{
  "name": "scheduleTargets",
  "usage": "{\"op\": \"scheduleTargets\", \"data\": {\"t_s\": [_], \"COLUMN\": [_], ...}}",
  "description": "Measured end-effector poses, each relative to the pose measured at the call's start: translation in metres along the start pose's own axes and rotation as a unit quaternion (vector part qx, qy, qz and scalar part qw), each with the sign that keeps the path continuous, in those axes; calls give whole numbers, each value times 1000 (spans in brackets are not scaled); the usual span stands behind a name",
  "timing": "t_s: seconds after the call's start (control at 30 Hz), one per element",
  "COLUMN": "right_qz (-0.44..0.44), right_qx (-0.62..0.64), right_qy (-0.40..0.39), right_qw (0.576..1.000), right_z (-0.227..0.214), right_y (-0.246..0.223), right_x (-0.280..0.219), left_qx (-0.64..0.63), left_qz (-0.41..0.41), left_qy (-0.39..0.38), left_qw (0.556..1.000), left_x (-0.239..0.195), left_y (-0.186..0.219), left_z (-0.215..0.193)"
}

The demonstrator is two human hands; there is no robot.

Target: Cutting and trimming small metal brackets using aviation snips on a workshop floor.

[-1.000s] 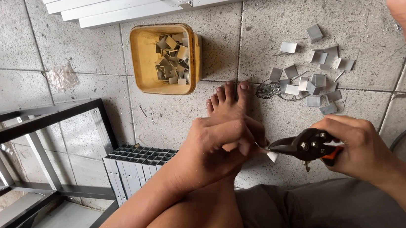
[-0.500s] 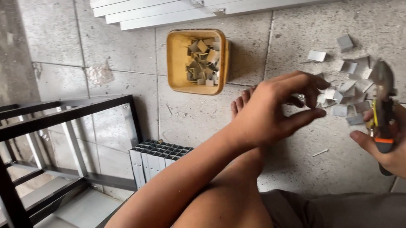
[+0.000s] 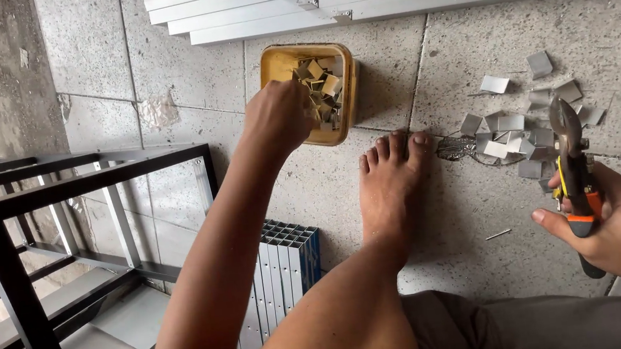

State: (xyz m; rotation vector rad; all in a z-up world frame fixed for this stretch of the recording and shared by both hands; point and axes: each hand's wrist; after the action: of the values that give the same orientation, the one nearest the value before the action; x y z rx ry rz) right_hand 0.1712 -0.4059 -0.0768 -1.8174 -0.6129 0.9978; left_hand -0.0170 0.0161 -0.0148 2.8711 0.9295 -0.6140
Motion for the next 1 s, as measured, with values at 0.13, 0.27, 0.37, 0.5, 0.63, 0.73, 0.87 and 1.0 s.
{"op": "scheduleTargets", "data": {"t_s": [0.13, 0.27, 0.37, 0.5, 0.63, 0.73, 0.87, 1.0], "right_qz": [10, 28, 28, 19, -12, -3, 2, -15], "right_qx": [-45, -27, -48, -35, -27, -29, -46, -36], "right_qy": [-17, -11, -18, -7, -11, -17, -22, -26], "right_qw": [999, 999, 998, 999, 999, 999, 999, 999], "right_z": [1, 0, 0, 2, 5, 6, 6, 7], "right_y": [0, 0, -10, -7, -8, -8, -9, -4], "right_x": [1, -3, -2, -4, -2, -2, -3, 0], "left_qx": [118, 145, 12, -335, -703, -759, -770, -654], "left_qz": [-54, -108, -151, -41, 73, 51, -74, -228], "left_qy": [-84, -140, -96, -19, -22, -28, 7, 24], "left_qw": [988, 973, 984, 941, 707, 649, 634, 721], "left_x": [12, 11, -4, -40, -60, -61, -59, -61], "left_y": [-4, -5, -5, 6, 13, 7, -9, -10], "left_z": [19, 22, -8, -63, -62, -49, -40, -42]}}
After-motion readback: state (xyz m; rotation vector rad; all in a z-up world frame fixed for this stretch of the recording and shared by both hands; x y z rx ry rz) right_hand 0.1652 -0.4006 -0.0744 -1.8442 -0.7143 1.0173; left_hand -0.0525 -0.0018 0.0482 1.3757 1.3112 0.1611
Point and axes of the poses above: each hand's wrist, its own x-axis towards the middle knuckle, its own z-axis out of the palm, y = z × x, and after that the axes turned 10 degrees about x, right-handed
